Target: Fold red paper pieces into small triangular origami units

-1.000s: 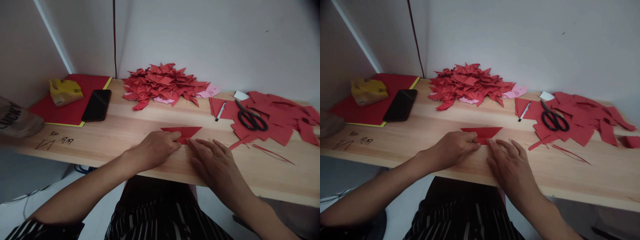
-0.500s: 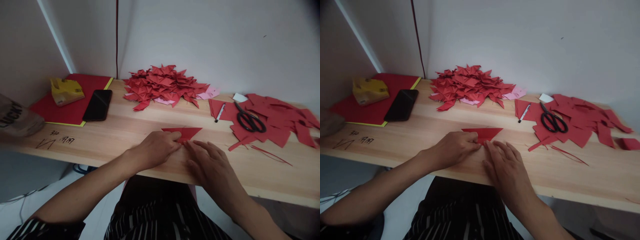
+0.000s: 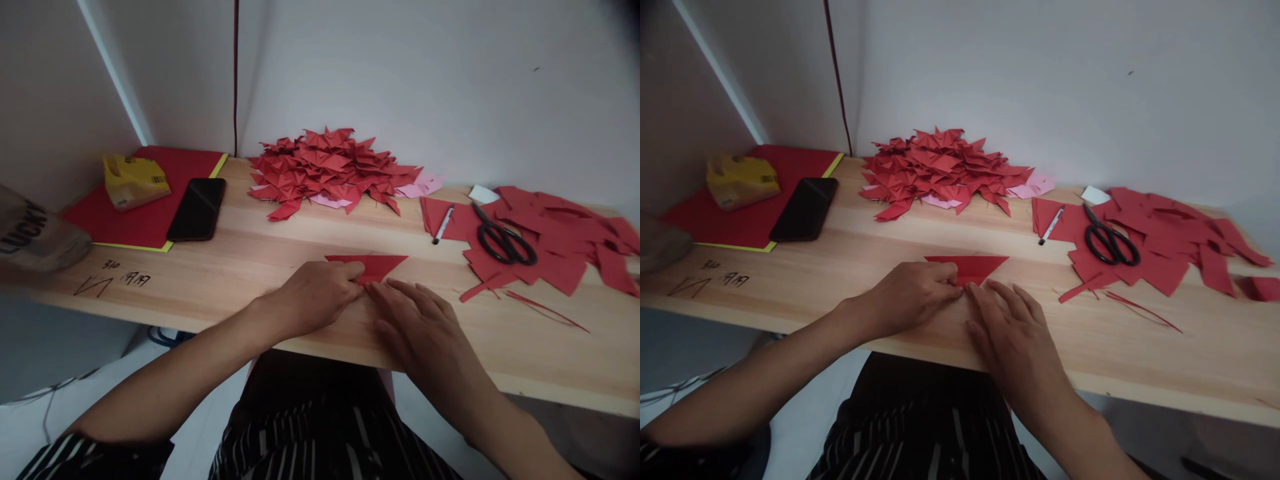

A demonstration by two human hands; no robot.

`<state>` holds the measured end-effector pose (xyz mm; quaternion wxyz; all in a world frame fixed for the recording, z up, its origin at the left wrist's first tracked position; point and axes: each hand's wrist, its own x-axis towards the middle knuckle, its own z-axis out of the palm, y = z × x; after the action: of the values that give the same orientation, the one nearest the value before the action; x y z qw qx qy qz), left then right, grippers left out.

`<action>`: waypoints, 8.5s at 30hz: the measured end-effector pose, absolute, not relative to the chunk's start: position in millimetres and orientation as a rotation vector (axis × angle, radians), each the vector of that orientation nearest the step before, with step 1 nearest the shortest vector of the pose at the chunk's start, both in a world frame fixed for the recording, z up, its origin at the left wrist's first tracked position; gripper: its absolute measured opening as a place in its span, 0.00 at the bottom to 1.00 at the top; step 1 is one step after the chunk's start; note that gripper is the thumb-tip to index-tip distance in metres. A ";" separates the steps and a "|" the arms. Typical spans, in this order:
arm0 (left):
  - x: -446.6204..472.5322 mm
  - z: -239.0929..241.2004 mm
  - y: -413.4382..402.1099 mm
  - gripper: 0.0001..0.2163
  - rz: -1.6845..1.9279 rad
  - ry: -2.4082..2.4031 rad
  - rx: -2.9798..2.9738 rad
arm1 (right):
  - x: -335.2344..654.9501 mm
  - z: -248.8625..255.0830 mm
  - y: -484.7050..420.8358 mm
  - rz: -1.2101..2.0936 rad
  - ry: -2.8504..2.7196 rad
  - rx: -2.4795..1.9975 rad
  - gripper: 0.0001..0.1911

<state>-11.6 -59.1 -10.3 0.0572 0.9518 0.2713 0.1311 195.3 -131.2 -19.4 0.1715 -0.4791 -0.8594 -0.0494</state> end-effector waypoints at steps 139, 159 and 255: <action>4.2 -0.1 -43.9 0.07 0.766 1.104 1.982 | 196.7 -7.0 -56.4 0.804 -2.027 -1.301 0.05; -5.0 -8.0 -40.8 0.03 0.806 1.329 2.256 | 195.9 -12.3 -45.3 0.588 -2.168 -1.371 0.06; -0.4 -26.7 -63.9 0.09 0.690 0.751 3.169 | 193.0 -31.6 -106.4 -0.401 -2.561 -1.348 0.23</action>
<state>-0.4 -63.9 -26.7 -0.0939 0.9477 0.2247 0.2064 193.0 -106.4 -31.6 0.1099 -0.4585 -0.8712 -0.1366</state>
